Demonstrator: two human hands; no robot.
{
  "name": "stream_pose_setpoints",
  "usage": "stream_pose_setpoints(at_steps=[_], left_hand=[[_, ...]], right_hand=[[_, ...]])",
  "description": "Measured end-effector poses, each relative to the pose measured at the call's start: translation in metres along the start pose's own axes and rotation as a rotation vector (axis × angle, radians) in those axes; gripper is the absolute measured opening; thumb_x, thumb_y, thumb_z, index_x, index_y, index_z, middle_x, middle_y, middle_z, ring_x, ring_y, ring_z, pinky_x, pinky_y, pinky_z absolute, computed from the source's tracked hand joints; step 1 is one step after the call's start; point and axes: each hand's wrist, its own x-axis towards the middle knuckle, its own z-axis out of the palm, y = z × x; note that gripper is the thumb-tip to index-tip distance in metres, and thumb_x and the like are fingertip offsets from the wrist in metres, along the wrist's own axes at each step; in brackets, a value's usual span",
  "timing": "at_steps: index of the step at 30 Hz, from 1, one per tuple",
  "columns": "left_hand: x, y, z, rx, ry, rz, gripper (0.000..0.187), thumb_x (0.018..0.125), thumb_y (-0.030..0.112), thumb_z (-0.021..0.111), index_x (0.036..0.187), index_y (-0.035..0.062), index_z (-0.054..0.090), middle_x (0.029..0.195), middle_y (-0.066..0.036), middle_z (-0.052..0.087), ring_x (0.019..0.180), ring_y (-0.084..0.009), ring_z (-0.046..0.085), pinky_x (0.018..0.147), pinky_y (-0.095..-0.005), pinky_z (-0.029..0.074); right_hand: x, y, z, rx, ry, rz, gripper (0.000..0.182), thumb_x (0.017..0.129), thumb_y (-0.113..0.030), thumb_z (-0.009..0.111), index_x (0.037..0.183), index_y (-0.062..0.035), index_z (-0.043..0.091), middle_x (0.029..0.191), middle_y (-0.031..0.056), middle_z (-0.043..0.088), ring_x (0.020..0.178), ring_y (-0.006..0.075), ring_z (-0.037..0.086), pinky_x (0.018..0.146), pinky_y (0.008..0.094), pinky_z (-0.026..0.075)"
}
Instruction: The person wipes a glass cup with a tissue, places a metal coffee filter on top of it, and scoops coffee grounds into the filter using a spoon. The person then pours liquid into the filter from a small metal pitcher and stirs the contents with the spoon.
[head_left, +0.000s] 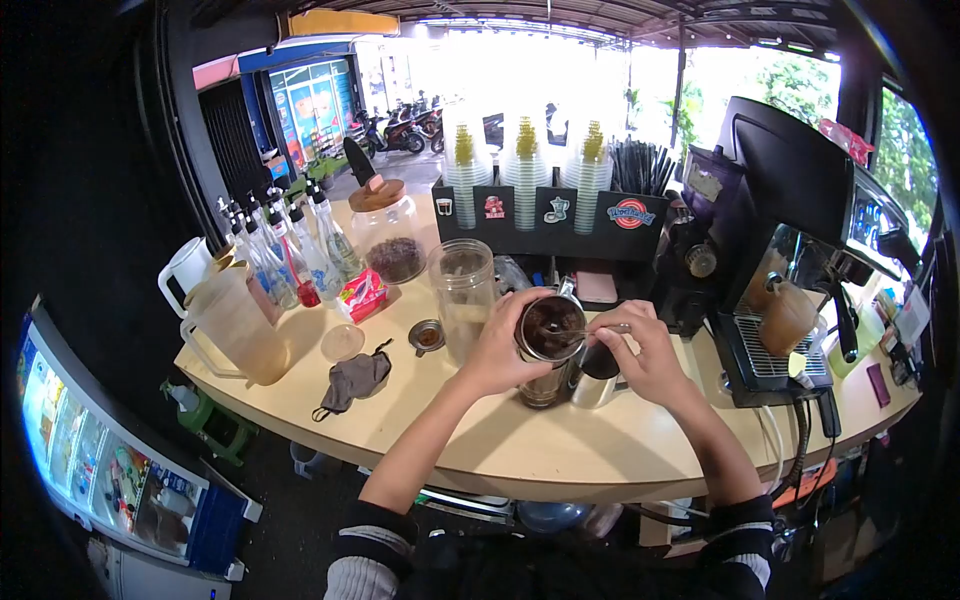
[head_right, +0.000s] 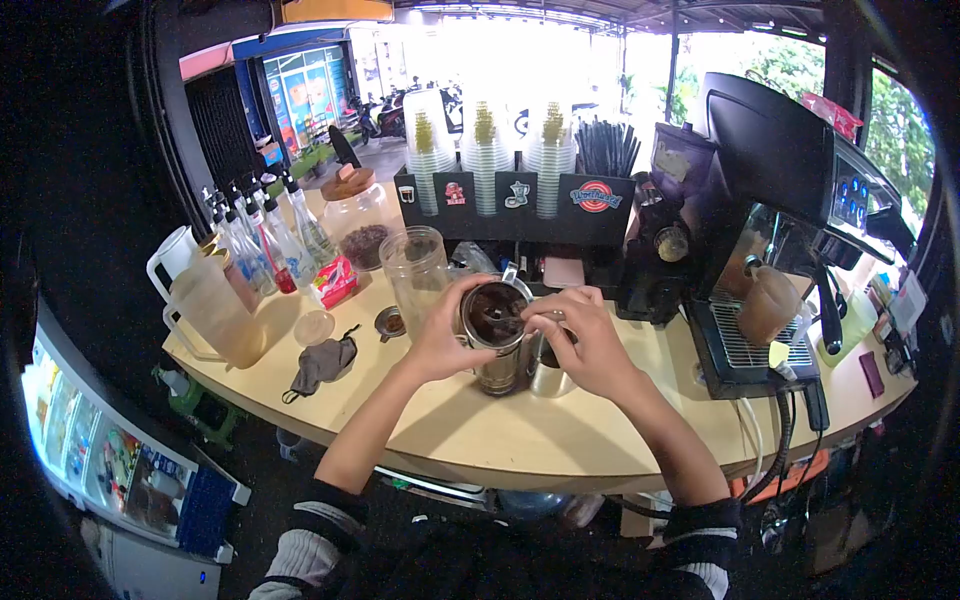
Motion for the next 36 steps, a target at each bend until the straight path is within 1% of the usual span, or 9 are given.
stream_pose_setpoints(at_steps=[2, 4, 9, 14, 18, 20, 30, 32, 36], left_hand=[[0.001, -0.002, 0.001, -0.058, -0.01, -0.002, 0.079, 0.056, 0.016, 0.076, 0.127, 0.0104, 0.042, 0.123, -0.011, 0.05, 0.119, -0.0316, 0.045, 0.104, -0.0413, 0.032], [0.0, -0.007, 0.003, -0.084, -0.011, -0.021, 0.08, 0.056, 0.017, 0.077, 0.128, 0.0102, 0.041, 0.123, -0.012, 0.051, 0.119, -0.031, 0.045, 0.103, -0.0405, 0.034], [-0.002, -0.003, 0.008, -0.096, 0.028, -0.073, 0.082, 0.057, 0.016, 0.078, 0.129, 0.0093, 0.039, 0.121, -0.013, 0.051, 0.116, -0.0281, 0.049, 0.099, -0.0375, 0.039], [0.0, -0.005, 0.014, -0.286, 0.075, -0.106, 0.079, 0.056, 0.012, 0.078, 0.126, 0.0091, 0.041, 0.12, -0.012, 0.052, 0.111, -0.0252, 0.054, 0.098, -0.0353, 0.042], [0.006, -0.013, 0.006, -0.292, -0.015, -0.052, 0.078, 0.056, 0.012, 0.077, 0.126, 0.0092, 0.041, 0.12, -0.012, 0.051, 0.113, -0.026, 0.052, 0.099, -0.036, 0.041], [0.008, -0.009, 0.001, -0.132, -0.024, 0.031, 0.078, 0.056, 0.01, 0.075, 0.126, 0.0091, 0.041, 0.122, -0.012, 0.049, 0.115, -0.0266, 0.05, 0.1, -0.036, 0.04], [0.013, -0.013, -0.003, -0.248, -0.12, -0.02, 0.077, 0.056, 0.008, 0.072, 0.127, 0.0088, 0.042, 0.123, -0.012, 0.047, 0.117, -0.028, 0.048, 0.101, -0.0365, 0.038], [0.012, -0.014, -0.003, -0.215, -0.122, 0.0, 0.077, 0.056, 0.007, 0.072, 0.127, 0.0082, 0.042, 0.123, -0.012, 0.048, 0.117, -0.0284, 0.048, 0.102, -0.0368, 0.038], [0.012, -0.013, -0.003, -0.261, -0.142, -0.026, 0.077, 0.056, 0.007, 0.071, 0.127, 0.0076, 0.041, 0.124, -0.012, 0.048, 0.118, -0.0293, 0.046, 0.102, -0.0375, 0.037]], right_hand=[[0.002, 0.0, -0.002, 0.028, 0.003, 0.006, 0.01, 0.088, -0.013, 0.057, 0.092, -0.007, 0.063, 0.077, 0.0017, 0.066, 0.079, 0.0175, 0.057, 0.086, 0.034, 0.033], [0.004, -0.003, -0.006, 0.105, -0.136, 0.079, 0.01, 0.088, -0.014, 0.057, 0.089, -0.0062, 0.063, 0.075, 0.0027, 0.067, 0.076, 0.0175, 0.059, 0.084, 0.0337, 0.035], [0.021, -0.007, -0.021, 0.083, -0.121, 0.025, 0.011, 0.088, -0.015, 0.058, 0.087, -0.0047, 0.061, 0.07, 0.0044, 0.065, 0.071, 0.0189, 0.061, 0.08, 0.0335, 0.038], [0.032, -0.02, -0.029, -0.13, -0.151, -0.002, 0.011, 0.087, -0.015, 0.06, 0.085, -0.005, 0.057, 0.073, 0.0058, 0.06, 0.074, 0.02, 0.059, 0.086, 0.0335, 0.034], [0.032, -0.014, -0.023, -0.137, -0.172, -0.015, 0.011, 0.087, -0.016, 0.06, 0.087, -0.0059, 0.056, 0.074, 0.0063, 0.058, 0.075, 0.0203, 0.058, 0.088, 0.034, 0.033], [0.029, -0.011, -0.017, -0.087, -0.211, 0.008, 0.009, 0.087, -0.016, 0.059, 0.088, -0.0069, 0.056, 0.073, 0.0054, 0.059, 0.075, 0.0193, 0.058, 0.089, 0.0352, 0.032], [0.032, -0.006, -0.019, -0.063, -0.197, 0.044, 0.01, 0.087, -0.016, 0.059, 0.088, -0.0069, 0.058, 0.072, 0.0044, 0.061, 0.077, 0.0206, 0.058, 0.09, 0.0372, 0.032], [0.034, -0.001, -0.02, -0.121, -0.112, 0.001, 0.009, 0.086, -0.016, 0.059, 0.085, -0.0068, 0.059, 0.072, 0.0046, 0.061, 0.077, 0.0209, 0.058, 0.091, 0.0374, 0.031], [0.035, -0.005, -0.016, -0.067, -0.165, 0.02, 0.01, 0.085, -0.016, 0.06, 0.083, -0.0066, 0.059, 0.072, 0.0049, 0.06, 0.077, 0.0216, 0.057, 0.09, 0.0372, 0.032]])
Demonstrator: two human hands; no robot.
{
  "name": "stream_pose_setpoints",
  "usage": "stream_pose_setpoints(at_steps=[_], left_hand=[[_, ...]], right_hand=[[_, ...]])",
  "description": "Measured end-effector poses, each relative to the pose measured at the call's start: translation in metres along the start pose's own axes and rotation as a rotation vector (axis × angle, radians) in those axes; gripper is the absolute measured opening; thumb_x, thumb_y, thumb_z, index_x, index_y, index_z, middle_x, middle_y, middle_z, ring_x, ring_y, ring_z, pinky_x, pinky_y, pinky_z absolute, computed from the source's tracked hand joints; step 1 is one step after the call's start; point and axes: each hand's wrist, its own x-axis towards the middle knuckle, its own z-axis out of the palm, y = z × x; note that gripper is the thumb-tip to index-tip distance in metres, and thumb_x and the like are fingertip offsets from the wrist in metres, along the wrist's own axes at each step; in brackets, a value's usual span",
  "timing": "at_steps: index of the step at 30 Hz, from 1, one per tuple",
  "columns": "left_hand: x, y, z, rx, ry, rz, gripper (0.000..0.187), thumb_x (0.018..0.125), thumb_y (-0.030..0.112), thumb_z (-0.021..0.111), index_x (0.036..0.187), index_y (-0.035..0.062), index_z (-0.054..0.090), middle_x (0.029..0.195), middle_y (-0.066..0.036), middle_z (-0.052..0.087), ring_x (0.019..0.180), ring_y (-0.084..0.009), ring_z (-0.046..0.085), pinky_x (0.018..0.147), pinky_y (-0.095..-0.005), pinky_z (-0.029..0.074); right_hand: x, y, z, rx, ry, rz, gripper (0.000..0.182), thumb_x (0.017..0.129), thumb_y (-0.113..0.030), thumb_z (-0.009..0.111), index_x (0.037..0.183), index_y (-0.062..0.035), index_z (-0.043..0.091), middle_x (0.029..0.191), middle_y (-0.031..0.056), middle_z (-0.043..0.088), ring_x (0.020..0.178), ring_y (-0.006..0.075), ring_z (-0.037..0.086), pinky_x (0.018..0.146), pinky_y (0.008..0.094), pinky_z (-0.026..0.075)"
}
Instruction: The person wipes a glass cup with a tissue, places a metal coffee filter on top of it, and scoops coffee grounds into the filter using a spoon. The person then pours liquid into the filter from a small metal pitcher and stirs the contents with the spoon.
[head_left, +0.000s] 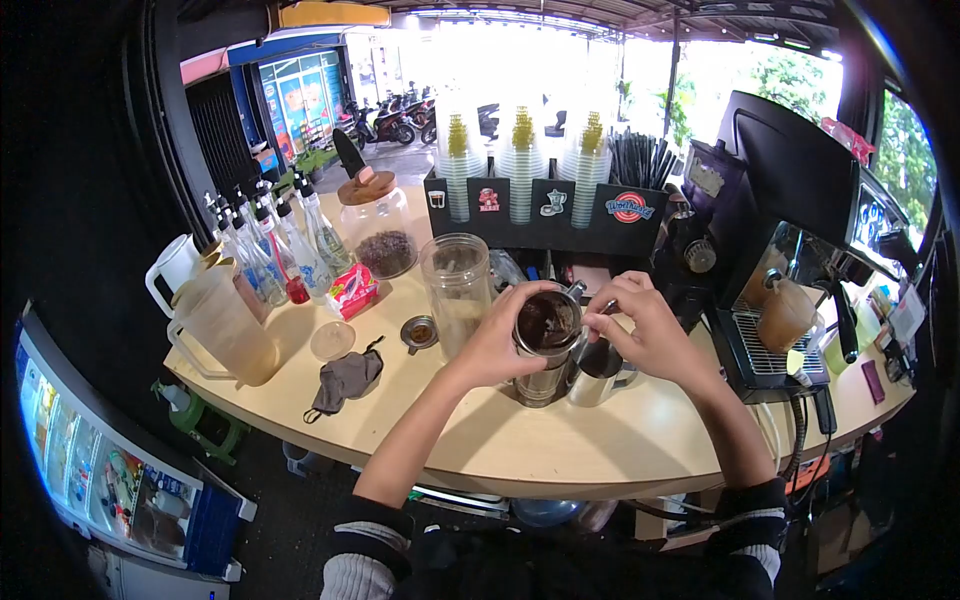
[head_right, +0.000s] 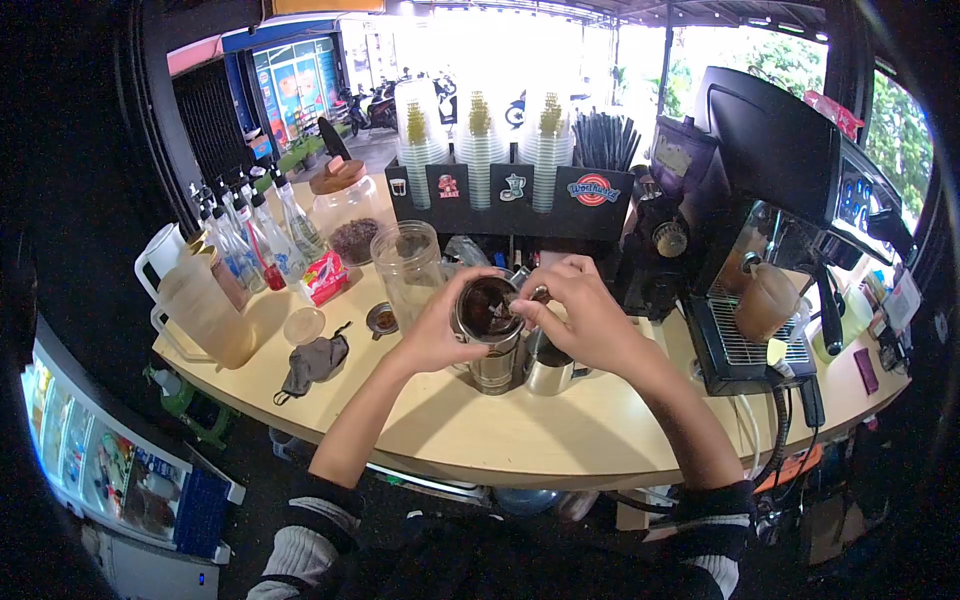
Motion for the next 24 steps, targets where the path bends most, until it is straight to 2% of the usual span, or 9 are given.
stream_pose_setpoints(at_steps=[3, 5, 11, 13, 14, 18, 21, 24], left_hand=[[-0.001, 0.003, -0.001, 0.09, 0.006, 0.043, 0.077, 0.056, 0.008, 0.071, 0.127, 0.0075, 0.041, 0.125, -0.012, 0.047, 0.118, -0.0302, 0.045, 0.103, -0.0383, 0.035], [-0.002, 0.004, -0.001, 0.108, 0.004, 0.059, 0.078, 0.056, 0.009, 0.071, 0.127, 0.0083, 0.04, 0.126, -0.011, 0.047, 0.12, -0.0308, 0.044, 0.105, -0.0397, 0.032], [-0.004, -0.001, 0.001, 0.08, 0.007, 0.044, 0.078, 0.056, 0.01, 0.071, 0.128, 0.0098, 0.04, 0.128, -0.01, 0.046, 0.12, -0.0311, 0.043, 0.107, -0.0419, 0.027], [-0.004, 0.001, 0.0, 0.082, 0.001, 0.047, 0.078, 0.057, 0.011, 0.071, 0.128, 0.0099, 0.039, 0.129, -0.009, 0.046, 0.121, -0.031, 0.043, 0.107, -0.0418, 0.027], [-0.003, 0.002, 0.0, 0.083, -0.007, 0.05, 0.077, 0.057, 0.011, 0.071, 0.128, 0.0099, 0.039, 0.129, -0.009, 0.046, 0.121, -0.0309, 0.043, 0.107, -0.0417, 0.027], [-0.004, 0.0, 0.002, 0.08, 0.0, 0.053, 0.077, 0.057, 0.01, 0.071, 0.128, 0.0095, 0.039, 0.129, -0.009, 0.046, 0.12, -0.0306, 0.043, 0.106, -0.041, 0.029], [-0.003, -0.001, 0.003, 0.06, 0.003, 0.072, 0.078, 0.057, 0.009, 0.07, 0.129, 0.009, 0.039, 0.128, -0.01, 0.047, 0.12, -0.0303, 0.043, 0.106, -0.0404, 0.03], [-0.005, 0.0, 0.005, 0.061, 0.026, 0.075, 0.078, 0.057, 0.009, 0.07, 0.129, 0.0088, 0.039, 0.127, -0.011, 0.047, 0.12, -0.0304, 0.044, 0.105, -0.0397, 0.031]], right_hand=[[0.004, -0.002, -0.003, -0.096, 0.093, -0.045, 0.007, 0.082, -0.011, 0.062, 0.08, -0.0047, 0.059, 0.067, 0.0039, 0.061, 0.076, 0.021, 0.056, 0.089, 0.0341, 0.034], [0.004, 0.002, -0.002, -0.058, 0.002, -0.012, 0.01, 0.085, -0.017, 0.061, 0.082, -0.0071, 0.059, 0.078, 0.0052, 0.059, 0.081, 0.0206, 0.055, 0.09, 0.0368, 0.032], [0.002, 0.005, 0.005, -0.052, 0.032, -0.042, 0.013, 0.085, -0.019, 0.062, 0.086, -0.0066, 0.061, 0.079, 0.006, 0.06, 0.08, 0.0203, 0.056, 0.092, 0.0366, 0.031], [0.0, 0.007, 0.007, -0.008, 0.01, -0.04, 0.013, 0.087, -0.019, 0.061, 0.088, -0.0062, 0.062, 0.077, 0.005, 0.062, 0.08, 0.0199, 0.057, 0.092, 0.0369, 0.031], [-0.001, 0.002, 0.009, -0.021, 0.034, -0.04, 0.009, 0.085, -0.01, 0.06, 0.08, -0.0036, 0.063, 0.076, 0.0034, 0.063, 0.077, 0.0207, 0.058, 0.092, 0.0351, 0.033], [-0.001, 0.005, 0.013, 0.013, 0.106, -0.064, 0.009, 0.086, -0.01, 0.058, 0.082, -0.004, 0.064, 0.079, 0.0032, 0.064, 0.077, 0.0204, 0.058, 0.092, 0.0356, 0.033], [-0.007, 0.007, 0.017, 0.022, 0.067, -0.091, 0.009, 0.087, -0.01, 0.057, 0.086, -0.0041, 0.064, 0.076, 0.0026, 0.066, 0.077, 0.0204, 0.058, 0.092, 0.0358, 0.033], [-0.007, 0.01, 0.017, 0.039, 0.125, -0.062, 0.011, 0.088, -0.013, 0.056, 0.088, -0.0062, 0.064, 0.075, 0.0015, 0.065, 0.081, 0.0191, 0.058, 0.09, 0.0359, 0.033]])
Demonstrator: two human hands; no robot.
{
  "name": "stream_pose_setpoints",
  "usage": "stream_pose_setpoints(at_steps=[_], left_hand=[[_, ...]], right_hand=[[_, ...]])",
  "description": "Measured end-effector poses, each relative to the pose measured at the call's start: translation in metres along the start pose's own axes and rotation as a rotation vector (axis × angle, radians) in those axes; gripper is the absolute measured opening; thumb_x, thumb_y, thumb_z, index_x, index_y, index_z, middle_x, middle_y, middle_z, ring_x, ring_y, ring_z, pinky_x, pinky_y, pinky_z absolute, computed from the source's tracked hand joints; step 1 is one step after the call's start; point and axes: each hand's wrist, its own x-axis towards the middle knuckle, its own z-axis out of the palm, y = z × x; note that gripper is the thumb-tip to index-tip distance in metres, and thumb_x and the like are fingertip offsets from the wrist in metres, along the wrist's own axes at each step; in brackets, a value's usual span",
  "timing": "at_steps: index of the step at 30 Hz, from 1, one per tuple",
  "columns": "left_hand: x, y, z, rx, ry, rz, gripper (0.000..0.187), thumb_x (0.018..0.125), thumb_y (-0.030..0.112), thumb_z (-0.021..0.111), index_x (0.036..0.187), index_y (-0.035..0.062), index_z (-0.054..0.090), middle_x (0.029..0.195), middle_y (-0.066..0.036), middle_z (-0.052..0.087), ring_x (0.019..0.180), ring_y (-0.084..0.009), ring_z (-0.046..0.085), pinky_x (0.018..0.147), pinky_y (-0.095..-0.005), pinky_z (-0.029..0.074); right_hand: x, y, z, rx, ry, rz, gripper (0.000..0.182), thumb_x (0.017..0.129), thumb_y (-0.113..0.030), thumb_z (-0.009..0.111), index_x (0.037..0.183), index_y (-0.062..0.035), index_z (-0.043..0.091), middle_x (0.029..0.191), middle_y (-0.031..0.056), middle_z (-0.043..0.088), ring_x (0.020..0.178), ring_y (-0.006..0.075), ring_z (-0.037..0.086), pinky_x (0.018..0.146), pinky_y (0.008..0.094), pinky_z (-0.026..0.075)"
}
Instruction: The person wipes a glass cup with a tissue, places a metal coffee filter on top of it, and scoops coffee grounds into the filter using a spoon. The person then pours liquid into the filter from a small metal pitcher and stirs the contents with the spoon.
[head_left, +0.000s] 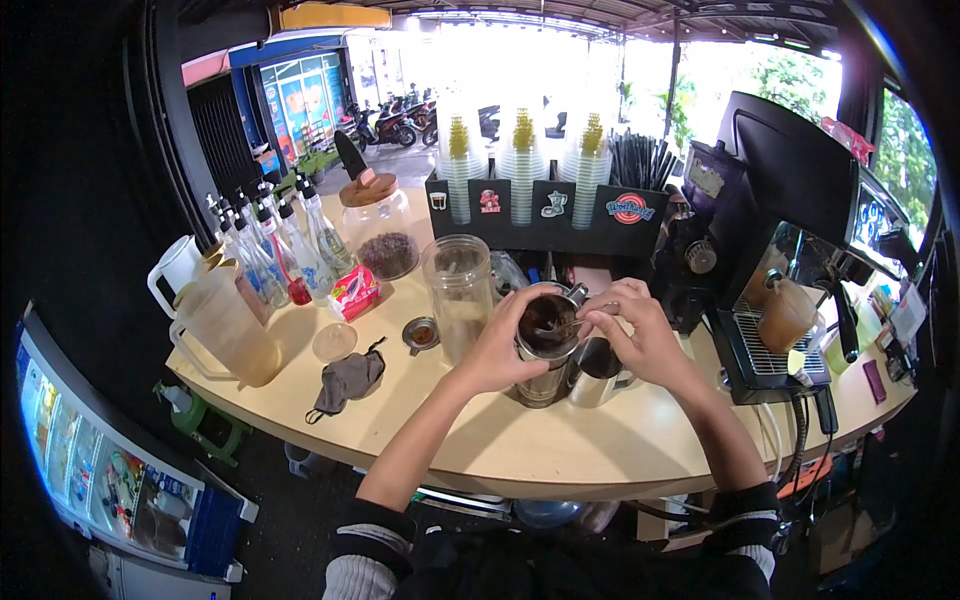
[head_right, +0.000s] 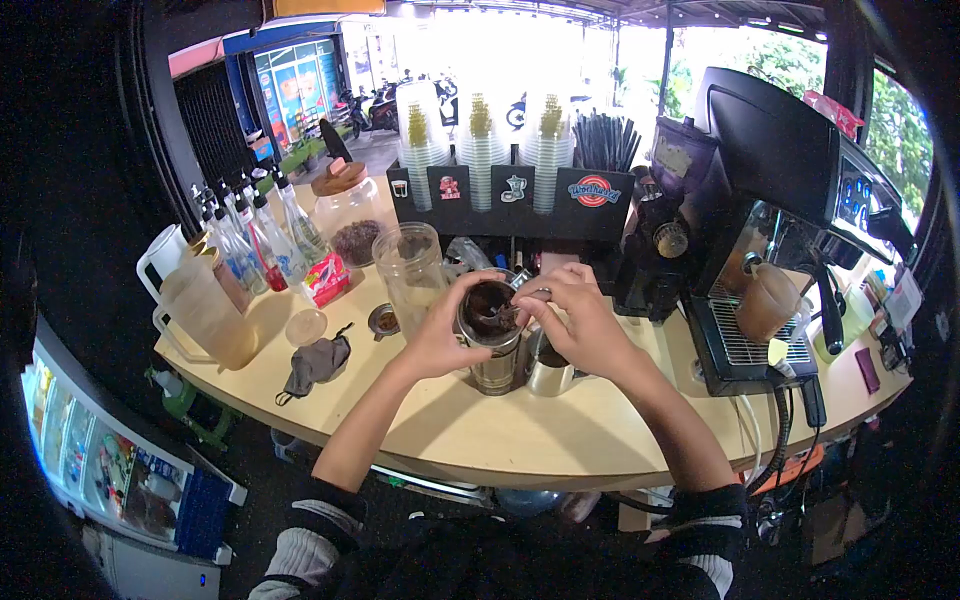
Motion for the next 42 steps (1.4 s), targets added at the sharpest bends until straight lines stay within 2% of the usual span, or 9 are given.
stream_pose_setpoints(at_steps=[7, 12, 15, 23, 27, 33, 35, 36, 42], left_hand=[[-0.002, -0.003, 0.001, -0.015, 0.052, -0.106, 0.081, 0.058, 0.014, 0.077, 0.13, 0.0091, 0.041, 0.125, -0.012, 0.05, 0.118, -0.0294, 0.047, 0.102, -0.0384, 0.036], [-0.001, 0.01, 0.0, -0.042, 0.114, -0.223, 0.086, 0.057, 0.014, 0.083, 0.133, 0.0077, 0.041, 0.121, -0.011, 0.056, 0.112, -0.0219, 0.055, 0.099, -0.0347, 0.041], [-0.001, 0.017, -0.001, 0.015, 0.136, -0.237, 0.084, 0.056, 0.018, 0.084, 0.13, 0.0072, 0.045, 0.119, -0.012, 0.058, 0.111, -0.022, 0.056, 0.098, -0.0349, 0.042], [-0.004, 0.018, 0.003, 0.071, 0.112, -0.302, 0.08, 0.057, 0.026, 0.085, 0.127, 0.0066, 0.049, 0.111, -0.012, 0.062, 0.104, -0.0217, 0.06, 0.094, -0.0341, 0.045], [-0.006, 0.017, 0.003, 0.007, 0.079, -0.365, 0.078, 0.058, 0.026, 0.084, 0.125, 0.0061, 0.05, 0.112, -0.012, 0.062, 0.11, -0.0206, 0.056, 0.097, -0.0346, 0.043], [0.0, 0.041, -0.008, 0.21, 0.25, -0.029, 0.068, 0.063, 0.026, 0.082, 0.12, 0.0052, 0.053, 0.095, -0.009, 0.061, 0.104, -0.0205, 0.056, 0.095, -0.038, 0.039], [0.005, 0.05, -0.012, 0.555, 0.037, 0.085, 0.051, 0.067, 0.024, 0.078, 0.109, 0.0045, 0.058, 0.085, -0.007, 0.059, 0.089, -0.0225, 0.058, 0.085, -0.0372, 0.041], [0.008, 0.051, -0.009, 0.625, 0.026, 0.17, 0.028, 0.072, 0.018, 0.072, 0.094, 0.0036, 0.062, 0.08, -0.007, 0.06, 0.081, -0.0247, 0.059, 0.079, -0.0361, 0.041], [0.018, 0.046, -0.001, 0.713, 0.146, 0.232, 0.012, 0.077, 0.011, 0.067, 0.08, 0.0013, 0.061, 0.074, -0.01, 0.061, 0.076, -0.0281, 0.059, 0.078, -0.0388, 0.042]], right_hand=[[-0.004, 0.0, -0.004, 0.075, -0.017, 0.028, 0.012, 0.089, -0.013, 0.055, 0.089, -0.0048, 0.064, 0.076, 0.0021, 0.066, 0.075, 0.0177, 0.06, 0.088, 0.0351, 0.035], [-0.004, -0.007, 0.0, 0.621, 0.117, 0.318, 0.02, 0.095, -0.018, 0.051, 0.096, -0.0001, 0.058, 0.081, 0.0068, 0.065, 0.078, 0.0124, 0.064, 0.072, 0.0286, 0.044], [-0.004, -0.005, 0.003, 0.543, 0.166, 0.311, 0.021, 0.096, -0.019, 0.049, 0.095, 0.0007, 0.055, 0.082, 0.0088, 0.063, 0.079, 0.0133, 0.066, 0.066, 0.0256, 0.045], [-0.002, 0.003, 0.017, 0.548, 0.178, 0.384, 0.017, 0.093, -0.02, 0.053, 0.087, -0.0036, 0.054, 0.073, 0.0052, 0.064, 0.076, 0.0101, 0.063, 0.071, 0.0271, 0.044], [-0.001, 0.003, 0.021, 0.536, 0.151, 0.377, 0.016, 0.093, -0.019, 0.054, 0.087, -0.0032, 0.054, 0.075, 0.0056, 0.065, 0.074, 0.0099, 0.062, 0.071, 0.0271, 0.044], [0.004, -0.009, 0.021, 0.391, 0.114, 0.247, 0.014, 0.091, -0.015, 0.056, 0.088, -0.0015, 0.057, 0.077, 0.0061, 0.062, 0.072, 0.0115, 0.06, 0.071, 0.0279, 0.045], [0.006, -0.014, 0.021, 0.358, 0.103, 0.255, 0.014, 0.09, -0.015, 0.058, 0.091, -0.0009, 0.057, 0.076, 0.0056, 0.061, 0.071, 0.012, 0.059, 0.07, 0.028, 0.045], [0.006, -0.017, 0.02, 0.324, 0.089, 0.257, 0.015, 0.089, -0.015, 0.059, 0.093, -0.0003, 0.058, 0.075, 0.0051, 0.06, 0.071, 0.0125, 0.057, 0.069, 0.028, 0.045], [-0.013, -0.017, 0.0, 0.192, 0.172, 0.183, 0.023, 0.084, -0.014, 0.064, 0.101, 0.0002, 0.058, 0.082, 0.0085, 0.058, 0.075, 0.0143, 0.055, 0.069, 0.0283, 0.045]])
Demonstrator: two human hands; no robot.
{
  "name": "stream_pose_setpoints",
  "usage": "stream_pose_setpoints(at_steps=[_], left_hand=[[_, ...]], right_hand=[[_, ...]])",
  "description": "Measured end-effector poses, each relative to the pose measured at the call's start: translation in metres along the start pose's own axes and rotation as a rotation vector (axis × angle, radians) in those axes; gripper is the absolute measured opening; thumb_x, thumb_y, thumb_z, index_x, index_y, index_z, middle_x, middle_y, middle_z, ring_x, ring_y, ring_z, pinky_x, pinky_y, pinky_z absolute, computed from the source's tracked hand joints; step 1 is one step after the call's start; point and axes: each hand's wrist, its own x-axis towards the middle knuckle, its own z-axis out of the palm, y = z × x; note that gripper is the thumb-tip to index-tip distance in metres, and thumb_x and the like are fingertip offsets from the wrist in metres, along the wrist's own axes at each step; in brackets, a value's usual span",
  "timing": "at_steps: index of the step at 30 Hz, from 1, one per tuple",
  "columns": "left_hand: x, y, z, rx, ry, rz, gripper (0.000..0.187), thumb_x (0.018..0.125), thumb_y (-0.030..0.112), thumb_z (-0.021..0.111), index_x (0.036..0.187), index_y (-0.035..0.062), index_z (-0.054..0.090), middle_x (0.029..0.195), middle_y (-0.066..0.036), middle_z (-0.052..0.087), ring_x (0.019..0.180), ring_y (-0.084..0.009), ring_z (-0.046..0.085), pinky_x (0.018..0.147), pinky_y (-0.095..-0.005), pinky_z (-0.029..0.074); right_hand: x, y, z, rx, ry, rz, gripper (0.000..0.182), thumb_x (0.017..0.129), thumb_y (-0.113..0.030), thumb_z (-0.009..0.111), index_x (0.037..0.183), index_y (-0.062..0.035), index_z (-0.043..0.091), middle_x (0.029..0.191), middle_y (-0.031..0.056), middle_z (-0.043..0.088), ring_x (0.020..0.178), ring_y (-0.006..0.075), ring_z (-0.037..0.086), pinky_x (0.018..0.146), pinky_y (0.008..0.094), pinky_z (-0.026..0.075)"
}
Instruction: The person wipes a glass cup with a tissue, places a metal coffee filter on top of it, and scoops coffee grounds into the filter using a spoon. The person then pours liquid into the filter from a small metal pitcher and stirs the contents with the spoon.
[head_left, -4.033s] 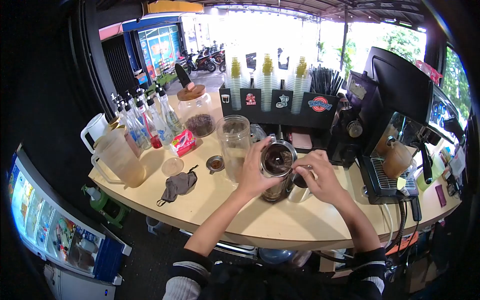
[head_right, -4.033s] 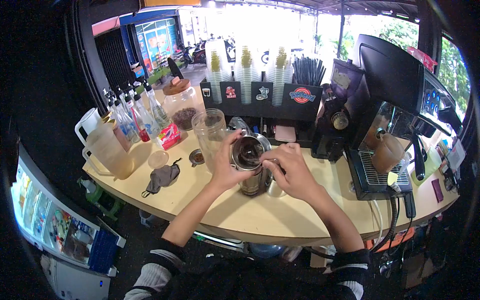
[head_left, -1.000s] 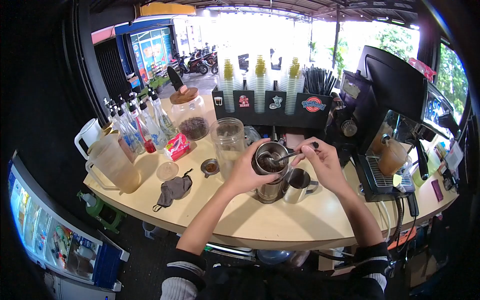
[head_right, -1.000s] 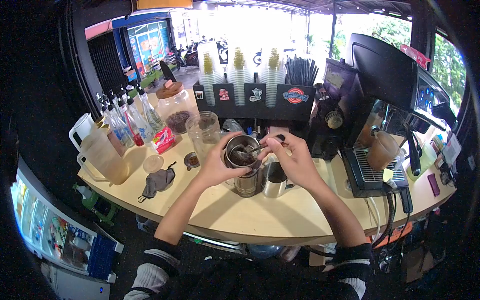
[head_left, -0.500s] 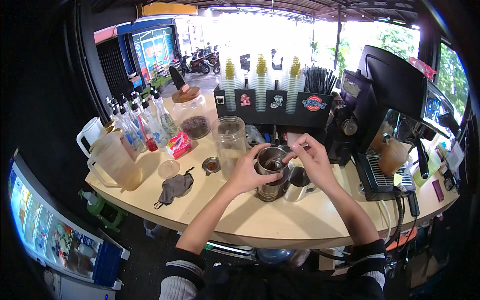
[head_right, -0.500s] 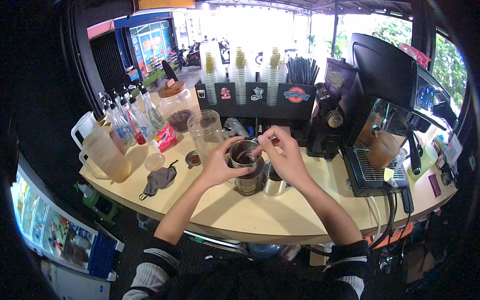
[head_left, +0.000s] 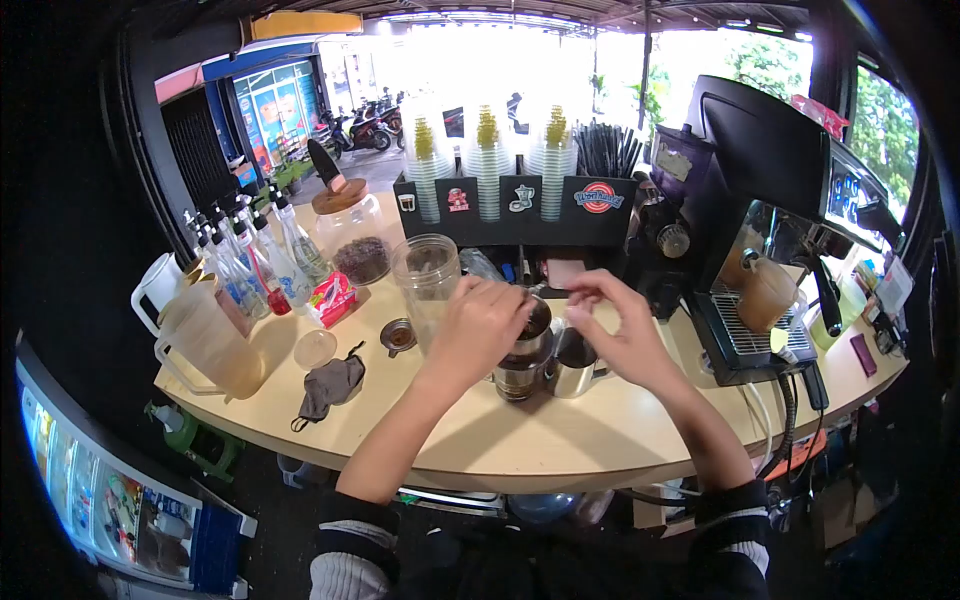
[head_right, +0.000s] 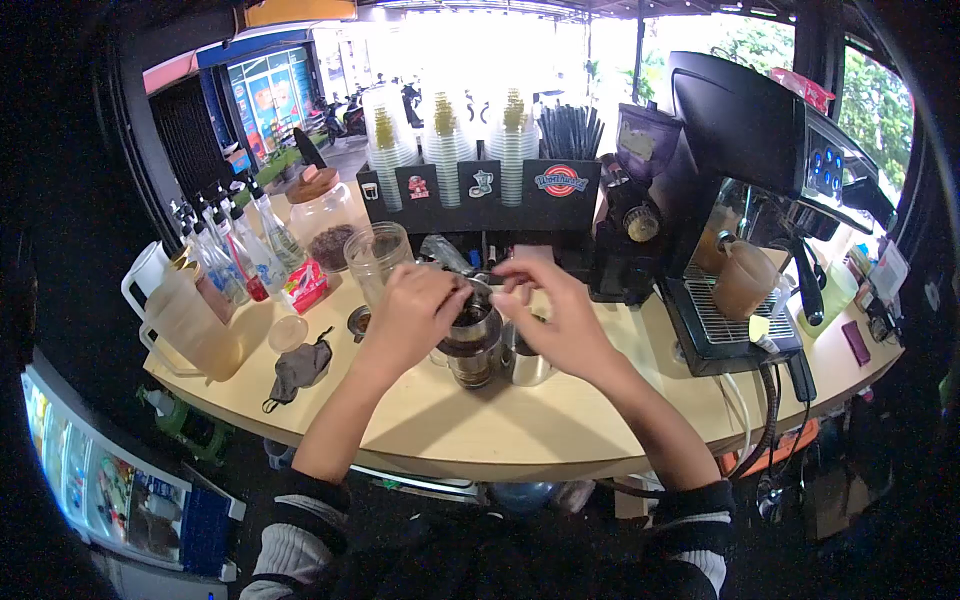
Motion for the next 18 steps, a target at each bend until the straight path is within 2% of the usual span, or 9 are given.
stream_pose_setpoints(at_steps=[1, 3, 5, 7, 8, 10, 11, 13, 18], left_hand=[[0.0, -0.002, -0.001, -0.026, 0.06, -0.018, 0.013, 0.077, 0.011, 0.067, 0.078, 0.0006, 0.061, 0.073, -0.011, 0.061, 0.075, -0.0288, 0.059, 0.078, -0.04, 0.042], [0.001, -0.004, -0.01, -0.016, 0.091, -0.01, 0.012, 0.078, 0.01, 0.066, 0.077, -0.0011, 0.061, 0.074, -0.013, 0.061, 0.074, -0.0307, 0.059, 0.074, -0.0411, 0.043], [-0.001, -0.009, -0.016, 0.01, 0.11, -0.074, 0.009, 0.079, 0.007, 0.065, 0.078, 0.0002, 0.06, 0.072, -0.01, 0.062, 0.071, -0.0265, 0.06, 0.074, -0.037, 0.044], [-0.004, -0.014, -0.02, -0.037, 0.083, -0.114, 0.008, 0.079, 0.004, 0.064, 0.082, -0.0018, 0.059, 0.073, -0.011, 0.062, 0.07, -0.0287, 0.059, 0.072, -0.0384, 0.045], [-0.006, -0.016, -0.02, -0.094, 0.085, -0.155, 0.009, 0.08, 0.004, 0.063, 0.085, -0.002, 0.059, 0.074, -0.012, 0.062, 0.071, -0.029, 0.06, 0.071, -0.0386, 0.046], [-0.011, -0.017, -0.024, -0.165, 0.042, -0.259, 0.01, 0.081, 0.002, 0.061, 0.09, -0.0017, 0.058, 0.079, -0.014, 0.063, 0.074, -0.0287, 0.062, 0.068, -0.0381, 0.048], [-0.013, -0.018, -0.025, -0.176, 0.032, -0.253, 0.01, 0.081, 0.002, 0.061, 0.09, -0.0017, 0.058, 0.079, -0.014, 0.063, 0.074, -0.0287, 0.062, 0.068, -0.0381, 0.048], [-0.015, -0.022, -0.026, -0.207, 0.091, -0.266, 0.008, 0.084, 0.003, 0.059, 0.091, -0.0006, 0.057, 0.079, -0.013, 0.064, 0.074, -0.0258, 0.066, 0.064, -0.0351, 0.049], [-0.017, -0.032, -0.027, -0.381, 0.06, -0.352, 0.006, 0.089, 0.005, 0.055, 0.092, -0.0004, 0.056, 0.076, -0.012, 0.065, 0.071, -0.0225, 0.068, 0.061, -0.0329, 0.05]], right_hand=[[-0.009, 0.008, -0.006, 0.013, 0.055, 0.022, 0.024, 0.083, -0.013, 0.064, 0.102, 0.0002, 0.058, 0.084, 0.0095, 0.058, 0.075, 0.0154, 0.055, 0.07, 0.0285, 0.045], [-0.036, 0.039, -0.019, -0.189, 0.062, 0.162, 0.024, 0.085, -0.017, 0.062, 0.102, 0.0002, 0.059, 0.087, 0.0098, 0.059, 0.076, 0.0161, 0.055, 0.073, 0.0292, 0.045], [-0.07, 0.073, -0.022, -0.312, 0.056, 0.249, 0.024, 0.086, -0.018, 0.061, 0.102, 0.0002, 0.059, 0.086, 0.0094, 0.06, 0.076, 0.016, 0.056, 0.073, 0.0292, 0.045], [-0.098, 0.098, -0.017, -0.152, -0.027, 0.436, 0.023, 0.089, -0.021, 0.059, 0.098, 0.0004, 0.061, 0.082, 0.0084, 0.061, 0.076, 0.0139, 0.055, 0.074, 0.0288, 0.044], [-0.105, 0.105, -0.011, -0.153, -0.021, 0.447, 0.023, 0.089, -0.021, 0.059, 0.098, 0.0004, 0.061, 0.082, 0.0084, 0.061, 0.076, 0.0139, 0.055, 0.074, 0.0288, 0.044], [-0.117, 0.112, 0.0, 0.082, 0.038, 0.594, 0.018, 0.091, -0.019, 0.058, 0.09, -0.001, 0.059, 0.078, 0.0039, 0.06, 0.075, 0.0115, 0.054, 0.074, 0.0268, 0.043], [-0.119, 0.113, 0.005, 0.081, 0.05, 0.605, 0.018, 0.091, -0.019, 0.058, 0.09, -0.001, 0.059, 0.078, 0.0039, 0.06, 0.075, 0.0115, 0.054, 0.074, 0.0268, 0.043], [-0.122, 0.112, 0.012, 0.352, 0.158, 0.657, 0.016, 0.092, -0.017, 0.057, 0.083, -0.004, 0.054, 0.079, -0.0001, 0.058, 0.076, 0.0083, 0.053, 0.074, 0.0245, 0.042], [-0.112, 0.101, 0.002, 0.38, 0.243, 0.649, 0.015, 0.092, -0.013, 0.056, 0.081, -0.0053, 0.05, 0.079, -0.0011, 0.057, 0.076, 0.0064, 0.052, 0.074, 0.0217, 0.041]])
